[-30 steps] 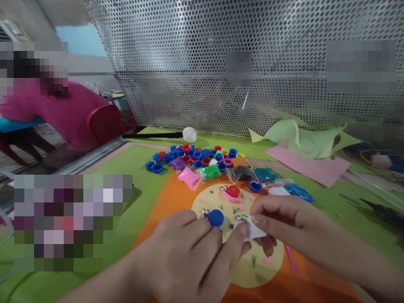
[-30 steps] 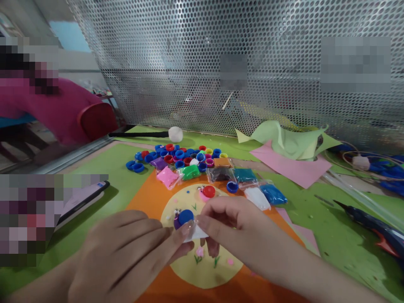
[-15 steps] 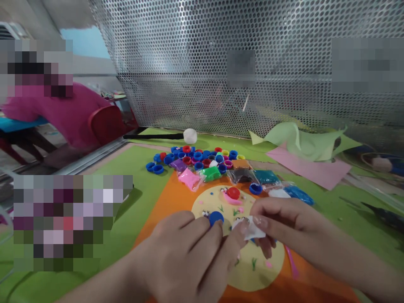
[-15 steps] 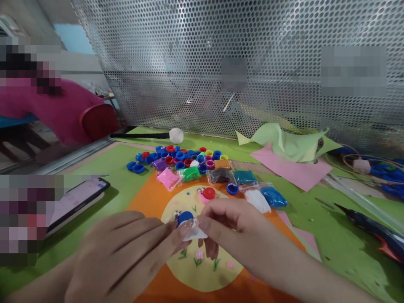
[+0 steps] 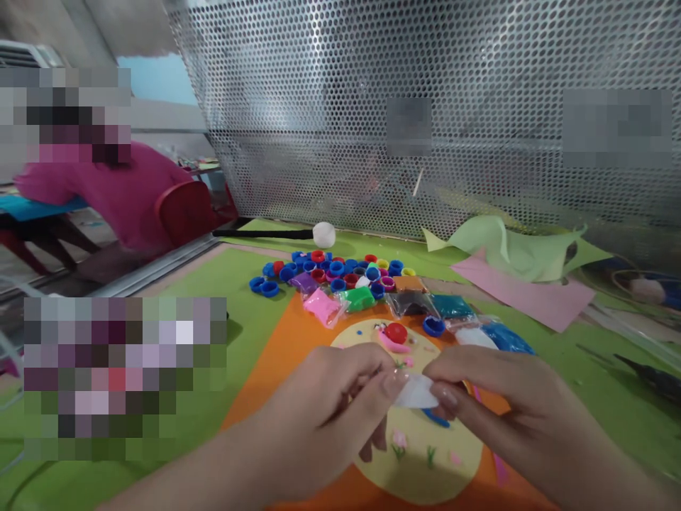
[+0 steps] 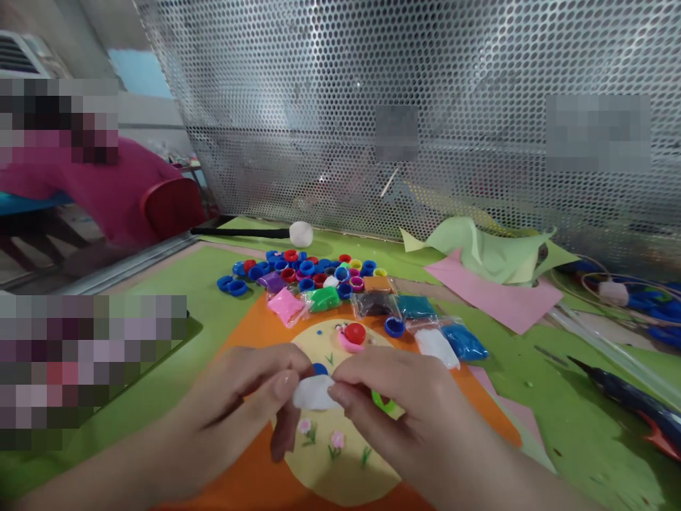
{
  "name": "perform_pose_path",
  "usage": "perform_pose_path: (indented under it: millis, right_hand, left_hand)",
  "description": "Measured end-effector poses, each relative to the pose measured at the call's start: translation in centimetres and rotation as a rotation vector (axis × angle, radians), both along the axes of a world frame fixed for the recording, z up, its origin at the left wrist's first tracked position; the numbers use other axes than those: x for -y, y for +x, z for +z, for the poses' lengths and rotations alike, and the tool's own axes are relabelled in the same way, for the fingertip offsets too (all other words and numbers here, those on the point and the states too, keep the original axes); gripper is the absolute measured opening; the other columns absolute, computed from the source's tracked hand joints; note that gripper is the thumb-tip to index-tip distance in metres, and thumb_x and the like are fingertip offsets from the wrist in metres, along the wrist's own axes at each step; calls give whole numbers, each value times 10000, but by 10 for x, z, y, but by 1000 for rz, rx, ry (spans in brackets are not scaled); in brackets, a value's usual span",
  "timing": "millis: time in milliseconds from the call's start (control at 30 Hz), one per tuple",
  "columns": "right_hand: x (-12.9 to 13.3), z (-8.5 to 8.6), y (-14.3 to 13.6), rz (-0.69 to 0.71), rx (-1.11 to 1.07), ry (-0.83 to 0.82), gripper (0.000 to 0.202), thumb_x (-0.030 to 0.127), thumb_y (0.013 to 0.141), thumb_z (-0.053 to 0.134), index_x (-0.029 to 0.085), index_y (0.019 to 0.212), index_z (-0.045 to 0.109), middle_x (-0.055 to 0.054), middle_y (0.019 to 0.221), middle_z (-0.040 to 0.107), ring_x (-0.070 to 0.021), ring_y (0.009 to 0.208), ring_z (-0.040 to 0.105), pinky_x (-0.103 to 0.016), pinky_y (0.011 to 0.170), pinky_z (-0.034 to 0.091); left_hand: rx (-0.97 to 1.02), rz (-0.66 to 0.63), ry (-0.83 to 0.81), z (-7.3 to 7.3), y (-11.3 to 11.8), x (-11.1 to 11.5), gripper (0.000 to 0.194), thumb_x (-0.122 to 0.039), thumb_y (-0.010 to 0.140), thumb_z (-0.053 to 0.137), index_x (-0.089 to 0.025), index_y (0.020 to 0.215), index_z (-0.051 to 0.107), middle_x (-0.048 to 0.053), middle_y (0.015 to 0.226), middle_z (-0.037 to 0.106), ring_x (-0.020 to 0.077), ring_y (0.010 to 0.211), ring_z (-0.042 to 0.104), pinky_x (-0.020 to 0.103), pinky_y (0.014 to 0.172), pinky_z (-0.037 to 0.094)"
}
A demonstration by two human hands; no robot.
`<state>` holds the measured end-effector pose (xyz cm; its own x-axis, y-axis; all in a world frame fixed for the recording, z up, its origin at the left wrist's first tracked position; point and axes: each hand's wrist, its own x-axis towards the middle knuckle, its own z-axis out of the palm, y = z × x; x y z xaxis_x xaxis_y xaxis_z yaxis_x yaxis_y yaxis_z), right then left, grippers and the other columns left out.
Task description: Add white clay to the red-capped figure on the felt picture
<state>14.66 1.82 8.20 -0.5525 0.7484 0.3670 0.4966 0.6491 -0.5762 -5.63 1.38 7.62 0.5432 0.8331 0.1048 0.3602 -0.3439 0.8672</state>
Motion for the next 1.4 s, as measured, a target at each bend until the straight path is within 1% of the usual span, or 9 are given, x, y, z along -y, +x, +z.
perform_pose_path:
  millis: [133, 267, 367, 500, 733, 900, 1033, 1233, 1400]
  right_hand:
    - [0, -1, 0, -40, 30, -68, 255, 235, 916, 416, 226, 704, 557, 60, 590, 557, -84, 522, 504, -182, 483, 376]
    - [-4, -2, -3, -32, -45, -269, 216, 301, 898, 431, 236, 762, 586, 42, 666, 628, -100, 579, 577, -192, 529, 437]
    - [-10, -6, -4, -95, -50, -315, 175, 310, 857, 466, 247, 806, 622, 16, 763, 674, -120, 640, 604, -205, 536, 458]
    - [-21, -11, -2, -196, -8, -280, 163, 306, 825, 501, 251, 760, 641, 13, 746, 662, -130, 660, 584, -218, 542, 450]
    - [-45, -24, 14, -286, -5, -387, 176, 360, 841, 519, 246, 760, 625, 33, 680, 614, -121, 574, 523, -233, 524, 429]
    - [-58, -42, 22, -328, 13, -397, 179, 346, 853, 521, 228, 765, 624, 8, 731, 640, -145, 630, 545, -261, 551, 418]
    - [-62, -59, 20, -313, 17, -394, 116, 271, 822, 537, 229, 768, 631, 6, 731, 644, -147, 626, 552, -260, 534, 421]
    - [-63, -73, 12, -335, -17, -455, 98, 208, 794, 565, 228, 713, 615, 45, 648, 608, -108, 556, 534, -209, 498, 422]
    - [-63, -78, 11, -312, -66, -484, 92, 208, 788, 560, 235, 721, 616, 50, 627, 618, -102, 536, 552, -193, 478, 424]
  left_hand:
    - [-19, 7, -84, 3, 3, 1, 293, -335, 932, 345, -206, 702, 473, -54, 531, 607, 81, 490, 605, 168, 536, 476]
    - [-182, 22, 80, -2, 2, -4, 271, -306, 924, 348, -205, 721, 496, -32, 573, 647, 105, 510, 619, 183, 504, 455]
    - [-310, 43, 236, -9, 2, -11, 272, -322, 925, 354, -197, 768, 538, -23, 564, 653, 114, 472, 604, 190, 463, 423]
    - [-369, -11, 277, -14, 5, -27, 273, -303, 931, 366, -193, 765, 553, -33, 585, 663, 100, 500, 610, 174, 481, 415]
    - [-450, -58, 345, -9, 20, -69, 294, -291, 924, 402, -175, 720, 579, -14, 610, 651, 130, 538, 608, 207, 491, 396]
    - [-355, 92, 438, -37, 11, -88, 225, -243, 922, 356, -185, 1087, 497, 4, 746, 687, 155, 592, 631, 241, 494, 423]
    - [-230, 69, 562, -60, 0, -97, 230, -155, 859, 387, -170, 1076, 463, 29, 810, 669, 194, 790, 633, 340, 699, 481]
    - [-97, -77, 667, -70, 3, -102, 343, -100, 783, 514, -196, 1106, 449, 1, 858, 658, 170, 860, 577, 336, 793, 447]
    - [-96, -99, 705, -76, 4, -102, 386, -136, 783, 610, -165, 1135, 454, 34, 905, 671, 189, 909, 552, 348, 827, 439]
